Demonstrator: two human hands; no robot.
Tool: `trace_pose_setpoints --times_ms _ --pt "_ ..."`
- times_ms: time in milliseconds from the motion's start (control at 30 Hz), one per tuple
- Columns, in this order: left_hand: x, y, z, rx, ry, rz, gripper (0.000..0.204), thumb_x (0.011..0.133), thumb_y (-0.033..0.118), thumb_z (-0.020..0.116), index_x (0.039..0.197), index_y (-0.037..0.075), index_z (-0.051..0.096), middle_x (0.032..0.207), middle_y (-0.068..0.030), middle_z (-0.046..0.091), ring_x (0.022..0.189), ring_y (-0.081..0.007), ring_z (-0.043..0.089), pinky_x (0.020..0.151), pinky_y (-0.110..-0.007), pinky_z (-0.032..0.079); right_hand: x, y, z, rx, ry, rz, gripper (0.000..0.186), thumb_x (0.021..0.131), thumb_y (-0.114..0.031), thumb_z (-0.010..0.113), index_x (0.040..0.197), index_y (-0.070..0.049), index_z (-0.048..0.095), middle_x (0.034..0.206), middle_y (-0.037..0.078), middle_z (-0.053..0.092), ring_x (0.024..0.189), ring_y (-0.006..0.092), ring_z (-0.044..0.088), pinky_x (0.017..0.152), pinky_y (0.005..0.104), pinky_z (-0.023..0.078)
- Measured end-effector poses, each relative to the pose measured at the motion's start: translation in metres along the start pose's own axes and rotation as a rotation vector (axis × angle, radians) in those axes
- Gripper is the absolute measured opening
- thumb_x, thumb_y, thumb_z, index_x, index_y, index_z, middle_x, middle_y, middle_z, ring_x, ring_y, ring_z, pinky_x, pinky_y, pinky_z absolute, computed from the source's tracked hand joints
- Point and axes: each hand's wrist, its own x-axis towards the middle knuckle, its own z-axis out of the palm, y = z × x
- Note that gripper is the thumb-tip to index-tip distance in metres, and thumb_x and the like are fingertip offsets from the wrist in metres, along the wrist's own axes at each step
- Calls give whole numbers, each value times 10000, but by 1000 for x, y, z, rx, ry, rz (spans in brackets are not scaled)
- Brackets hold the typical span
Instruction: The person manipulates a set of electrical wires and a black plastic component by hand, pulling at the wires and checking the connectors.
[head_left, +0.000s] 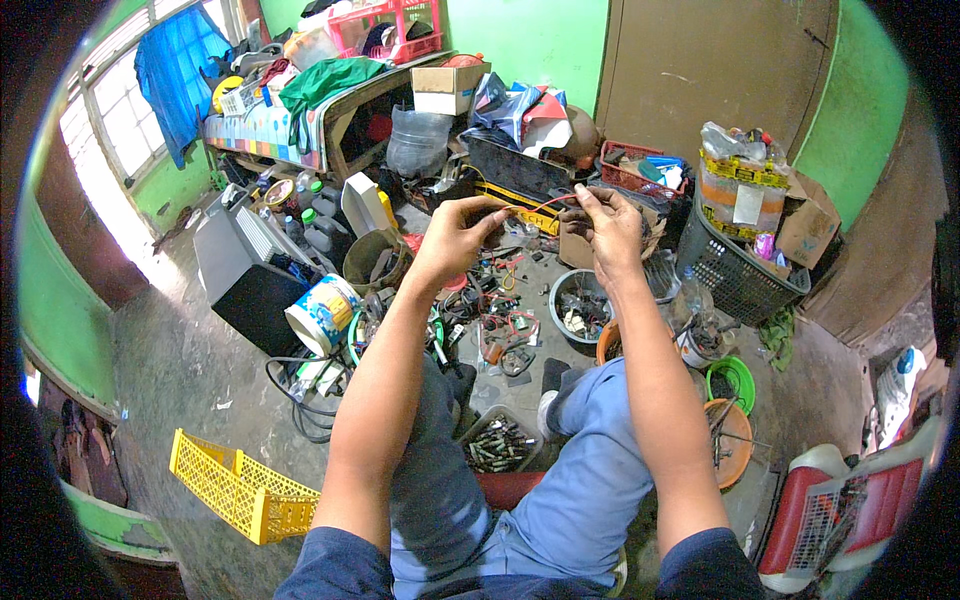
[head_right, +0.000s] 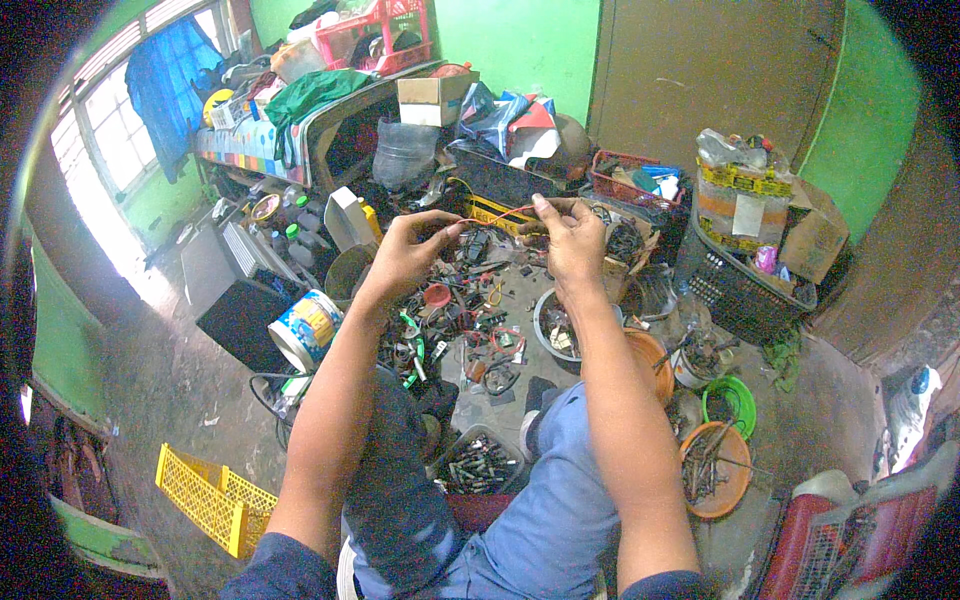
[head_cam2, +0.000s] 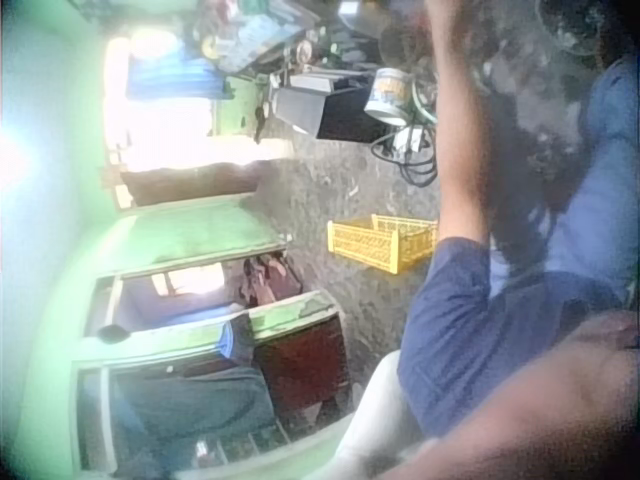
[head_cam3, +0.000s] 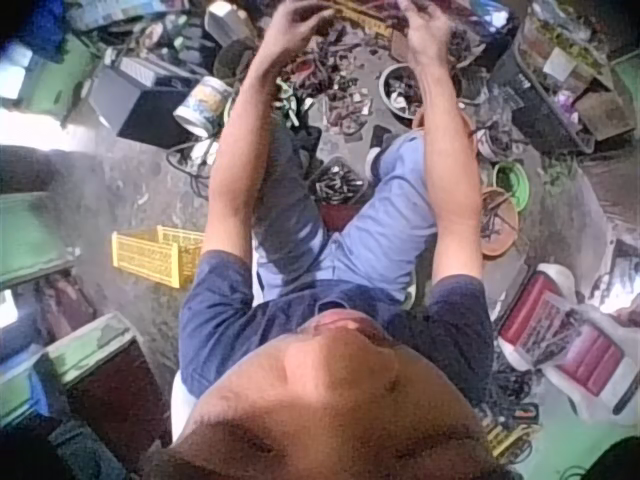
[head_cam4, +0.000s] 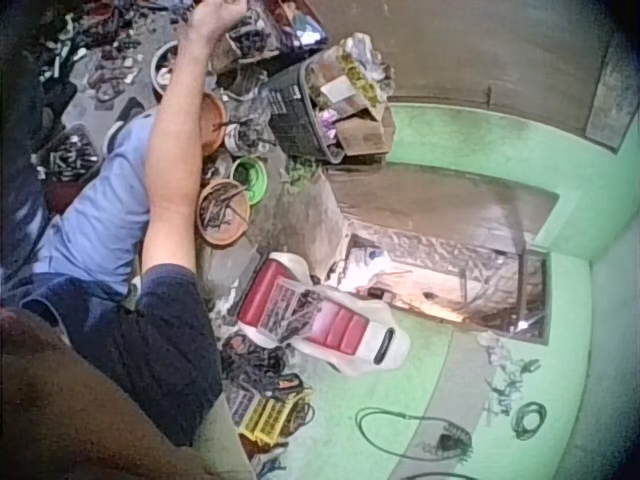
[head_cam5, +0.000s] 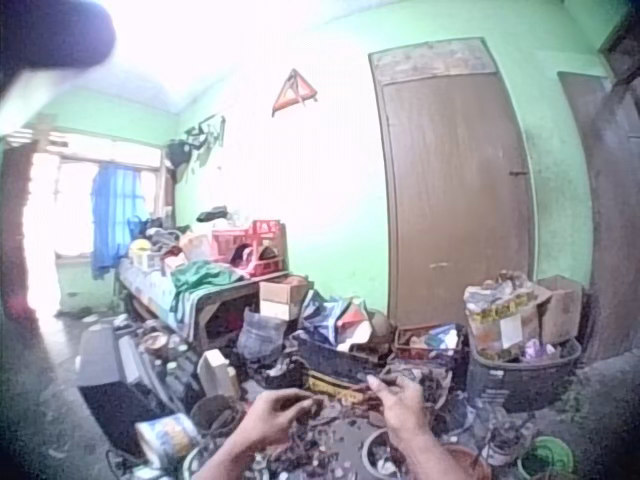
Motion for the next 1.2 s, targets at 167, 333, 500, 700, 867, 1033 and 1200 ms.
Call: trace_pose_setpoints --times_ms 167,333,500,700,867,1033,1200 --pt "-3 10 0 -293 -3 -101 274 982 170 629 1131 -52 688 950 -71 724 812 -131 665 743 -295 552 -5 5 0 -150 -128 32 207 949 -205 678 935 -7 620 818 107 716 611 151 668 535 271 527" --pt "3 4 3 -579 18 -159 326 995 191 604 1188 -69 644 1151 -142 688 1036 -229 680 933 -356 554 -7 13 10 -380 -221 44 271 959 -264 668 868 -9 674 759 75 709 595 99 627 494 257 489" --pt "6 1 16 -930 -50 -168 262 1005 153 576 1170 -49 598 1162 -187 670 1103 -261 649 1017 -380 498 1 39 8 -597 -174 -20 313 929 -302 705 801 -20 748 643 26 651 573 68 542 534 287 432" --pt "10 -6 20 -900 -26 -175 215 1012 166 564 1104 -26 591 1130 -167 669 1054 -243 654 993 -373 499 -3 33 7 -603 -160 -20 316 912 -313 720 821 -12 751 631 12 635 561 71 512 537 291 422" --pt "11 -16 18 -637 55 -155 197 1012 179 572 1068 -7 606 1039 -110 688 1005 -182 649 939 -332 498 -8 16 11 -497 -124 23 282 926 -296 710 945 -16 732 675 1 638 581 56 553 523 241 444" --pt "6 -3 19 -434 28 -167 189 1000 190 601 1019 2 621 923 -60 701 927 -129 646 853 -293 504 -14 6 11 -411 -232 -42 288 911 -294 730 999 -21 742 708 20 662 625 53 577 544 230 458" --pt "2 6 19 -314 -66 -195 196 987 203 624 974 8 637 916 -41 697 875 -101 626 809 -283 496 -8 18 8 -499 -309 -237 208 883 -234 753 916 -30 773 743 36 713 639 58 578 574 267 452"
